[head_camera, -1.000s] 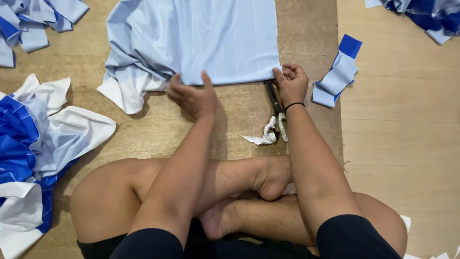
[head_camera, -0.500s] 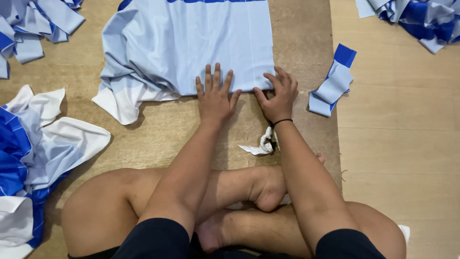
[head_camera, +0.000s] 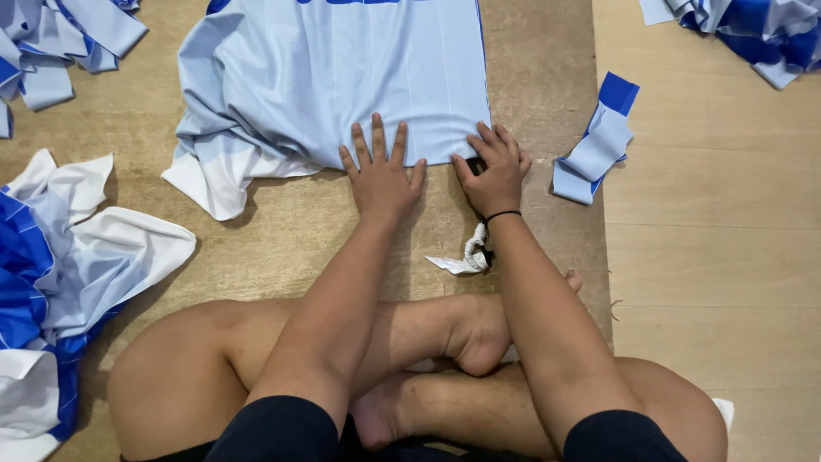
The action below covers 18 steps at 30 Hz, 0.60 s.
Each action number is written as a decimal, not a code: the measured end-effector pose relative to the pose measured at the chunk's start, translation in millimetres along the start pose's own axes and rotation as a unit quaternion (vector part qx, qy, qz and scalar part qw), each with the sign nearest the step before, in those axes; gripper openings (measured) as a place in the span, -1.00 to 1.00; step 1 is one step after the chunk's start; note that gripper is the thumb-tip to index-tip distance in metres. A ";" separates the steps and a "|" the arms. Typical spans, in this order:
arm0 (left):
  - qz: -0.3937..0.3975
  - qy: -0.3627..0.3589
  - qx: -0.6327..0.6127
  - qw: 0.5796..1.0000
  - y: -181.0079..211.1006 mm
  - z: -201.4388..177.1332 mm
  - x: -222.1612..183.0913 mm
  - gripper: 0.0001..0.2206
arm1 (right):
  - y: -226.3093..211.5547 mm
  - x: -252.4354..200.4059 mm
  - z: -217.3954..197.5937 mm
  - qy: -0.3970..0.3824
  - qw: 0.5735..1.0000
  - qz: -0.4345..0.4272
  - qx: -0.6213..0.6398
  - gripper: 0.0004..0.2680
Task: Cutting blue and white fabric strips with scissors on a production floor.
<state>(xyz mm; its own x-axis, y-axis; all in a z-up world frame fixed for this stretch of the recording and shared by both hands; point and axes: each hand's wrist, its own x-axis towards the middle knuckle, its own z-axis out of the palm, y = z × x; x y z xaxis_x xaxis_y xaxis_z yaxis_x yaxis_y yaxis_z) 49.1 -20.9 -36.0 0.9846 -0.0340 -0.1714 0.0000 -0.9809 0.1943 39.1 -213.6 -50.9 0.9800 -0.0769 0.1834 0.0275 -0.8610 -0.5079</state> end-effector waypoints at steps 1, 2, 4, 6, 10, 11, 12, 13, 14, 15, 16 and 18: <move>0.005 0.003 0.009 1.000 0.0 -1.6 0.5 -0.33 | 1.3 -0.2 1.7 0.010 1.000 0.001 -0.005 -0.69; 0.010 0.005 0.018 1.000 -0.2 -3.3 1.0 -0.31 | 2.6 -0.4 3.5 0.019 1.000 0.002 -0.009 -0.69; 0.025 0.011 0.007 1.000 -0.2 -19.6 8.9 -0.29 | 5.2 -1.5 4.3 0.033 0.999 0.003 0.001 -0.67; 0.040 0.018 -0.004 0.999 -6.3 -24.1 24.4 -0.28 | 6.6 -2.1 6.5 0.049 0.999 0.004 0.011 -0.66; 0.100 0.154 -0.029 0.983 -18.5 -23.1 80.6 -0.32 | 9.1 3.8 4.1 0.035 0.999 0.012 -0.013 -0.63; 0.103 0.177 -0.036 0.978 -23.9 -25.8 92.7 -0.31 | 5.9 2.0 4.4 0.025 1.000 0.007 -0.008 -0.61; 0.107 0.172 -0.035 0.979 -30.3 -23.5 99.9 -0.31 | -0.4 -5.7 3.9 0.025 1.000 0.014 -0.008 -0.61; 0.108 0.170 -0.037 0.979 -29.8 -25.2 118.0 -0.29 | -2.9 -1.3 0.2 0.020 0.999 0.031 -0.001 -0.60; 0.109 0.168 -0.040 0.979 -29.3 -27.6 136.5 -0.27 | -5.9 3.4 -3.5 0.015 0.999 0.048 0.006 -0.59; 0.110 0.174 -0.044 0.978 -30.9 -21.3 153.0 -0.27 | -1.8 5.7 -1.8 0.020 0.999 0.045 0.003 -0.59; 0.115 0.173 -0.036 0.978 -33.3 -15.0 169.8 -0.26 | 1.8 7.8 0.8 0.048 0.999 0.022 0.004 -0.56; 0.108 0.163 -0.027 0.980 -39.2 -11.8 176.2 -0.25 | 0.4 2.4 1.5 0.062 0.998 -0.004 0.008 -0.53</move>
<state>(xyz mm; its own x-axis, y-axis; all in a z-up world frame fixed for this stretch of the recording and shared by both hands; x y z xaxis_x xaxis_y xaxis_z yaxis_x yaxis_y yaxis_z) 224.6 13.8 -62.4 0.9660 -0.1682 0.1964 -0.2144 -0.9455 0.2451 41.8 -213.4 -51.9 0.9481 -0.1327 0.2891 0.0387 -0.8541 -0.5187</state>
